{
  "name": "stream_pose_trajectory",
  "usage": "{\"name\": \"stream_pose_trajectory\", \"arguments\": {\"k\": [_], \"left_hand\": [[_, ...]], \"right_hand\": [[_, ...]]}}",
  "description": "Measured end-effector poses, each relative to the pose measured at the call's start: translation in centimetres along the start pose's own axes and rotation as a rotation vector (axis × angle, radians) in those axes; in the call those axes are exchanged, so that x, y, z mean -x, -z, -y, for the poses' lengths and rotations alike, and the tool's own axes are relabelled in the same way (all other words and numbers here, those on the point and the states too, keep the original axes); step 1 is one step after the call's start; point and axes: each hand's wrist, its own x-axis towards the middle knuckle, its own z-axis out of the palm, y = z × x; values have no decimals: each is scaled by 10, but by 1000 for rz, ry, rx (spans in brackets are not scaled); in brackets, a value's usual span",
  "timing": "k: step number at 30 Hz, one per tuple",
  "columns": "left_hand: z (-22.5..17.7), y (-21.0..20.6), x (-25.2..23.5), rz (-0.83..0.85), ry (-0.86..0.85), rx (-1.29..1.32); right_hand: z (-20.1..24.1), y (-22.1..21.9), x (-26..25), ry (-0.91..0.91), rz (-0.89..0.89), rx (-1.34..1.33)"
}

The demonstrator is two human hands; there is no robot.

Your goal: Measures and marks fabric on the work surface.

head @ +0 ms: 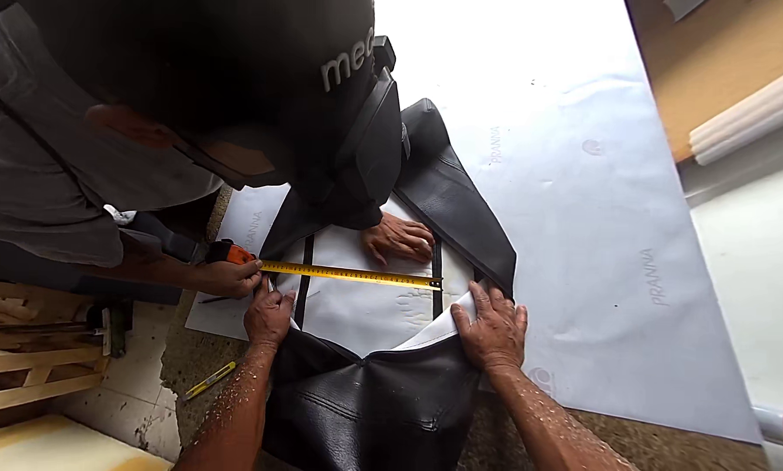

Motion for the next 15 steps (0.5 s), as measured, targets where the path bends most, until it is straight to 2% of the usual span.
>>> {"name": "stream_pose_trajectory", "arguments": {"k": [5,10,15], "left_hand": [[-3,14,-1,87,116,161],[13,18,2,184,-116,301],[7,21,12,140,-194,175]], "right_hand": [[0,1,0,5,0,-15],[1,2,0,0,-2,-24],[0,2,0,-17,12,-3]]}}
